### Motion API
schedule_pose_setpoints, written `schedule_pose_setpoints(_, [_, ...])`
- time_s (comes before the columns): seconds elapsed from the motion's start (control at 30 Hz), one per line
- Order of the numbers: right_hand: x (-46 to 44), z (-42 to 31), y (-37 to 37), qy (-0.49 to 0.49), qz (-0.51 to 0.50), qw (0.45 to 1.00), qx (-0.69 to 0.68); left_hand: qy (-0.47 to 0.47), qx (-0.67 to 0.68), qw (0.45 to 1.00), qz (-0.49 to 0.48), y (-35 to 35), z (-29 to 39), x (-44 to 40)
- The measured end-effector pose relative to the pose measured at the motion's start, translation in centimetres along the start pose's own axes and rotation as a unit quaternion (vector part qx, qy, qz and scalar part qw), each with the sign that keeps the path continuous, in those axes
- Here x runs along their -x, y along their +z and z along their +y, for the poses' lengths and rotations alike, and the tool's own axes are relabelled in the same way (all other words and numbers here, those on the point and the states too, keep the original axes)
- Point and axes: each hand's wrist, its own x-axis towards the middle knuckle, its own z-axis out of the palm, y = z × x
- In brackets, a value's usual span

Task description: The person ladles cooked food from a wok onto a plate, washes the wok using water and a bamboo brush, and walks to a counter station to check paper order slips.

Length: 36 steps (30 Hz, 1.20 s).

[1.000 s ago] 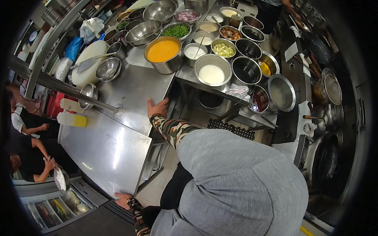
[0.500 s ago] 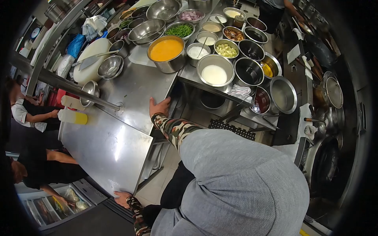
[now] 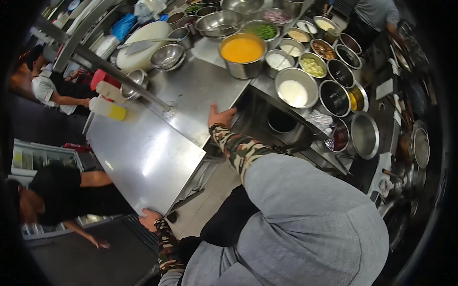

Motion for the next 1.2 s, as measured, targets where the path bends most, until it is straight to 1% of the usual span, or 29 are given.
schedule_pose_setpoints(0.03, [-0.1, -0.2, -0.4, 0.010, -0.045, 0.999, 0.023, -0.008, 0.002, 1.000, -0.004, -0.4, 0.3, 0.2])
schedule_pose_setpoints(0.1, [-0.4, 0.3, 0.1, -0.009, -0.029, 0.999, 0.015, -0.007, 0.009, 1.000, -0.002, 0.1, 0.1, 0.1])
schedule_pose_setpoints(0.27, [0.0, -0.1, -0.1, 0.000, -0.028, 0.999, 0.031, -0.011, 0.037, 0.999, 0.033, 0.3, 0.0, 0.3])
schedule_pose_setpoints(0.33, [0.2, -0.8, -0.9, 0.017, -0.042, 0.998, 0.035, -0.014, 0.015, 0.999, 0.025, -0.2, 0.5, 0.7])
schedule_pose_setpoints(0.47, [-0.1, -0.1, -0.2, 0.007, -0.036, 0.999, 0.029, -0.026, 0.012, 1.000, -0.001, -0.8, 1.0, 0.9])
schedule_pose_setpoints(0.53, [-0.1, 0.2, 0.0, -0.014, -0.021, 0.999, 0.027, -0.017, 0.015, 1.000, 0.004, -0.5, 0.5, 0.6])
schedule_pose_setpoints(0.67, [-0.1, -0.1, -0.4, 0.007, -0.040, 0.999, 0.023, 0.009, 0.005, 1.000, 0.020, 0.8, -0.4, -0.1])
schedule_pose_setpoints(0.83, [-0.1, -0.2, -0.5, 0.003, -0.029, 0.999, 0.019, -0.006, 0.016, 1.000, 0.001, 0.4, -0.1, 0.0])
schedule_pose_setpoints(1.1, [-0.1, -0.3, -0.5, 0.016, -0.035, 0.999, 0.028, -0.004, 0.007, 1.000, 0.003, 0.5, -0.2, 0.0])
schedule_pose_setpoints(1.2, [-0.1, -0.1, -0.5, 0.011, -0.035, 0.999, 0.012, -0.002, 0.007, 1.000, 0.003, 1.0, -0.3, -0.3])
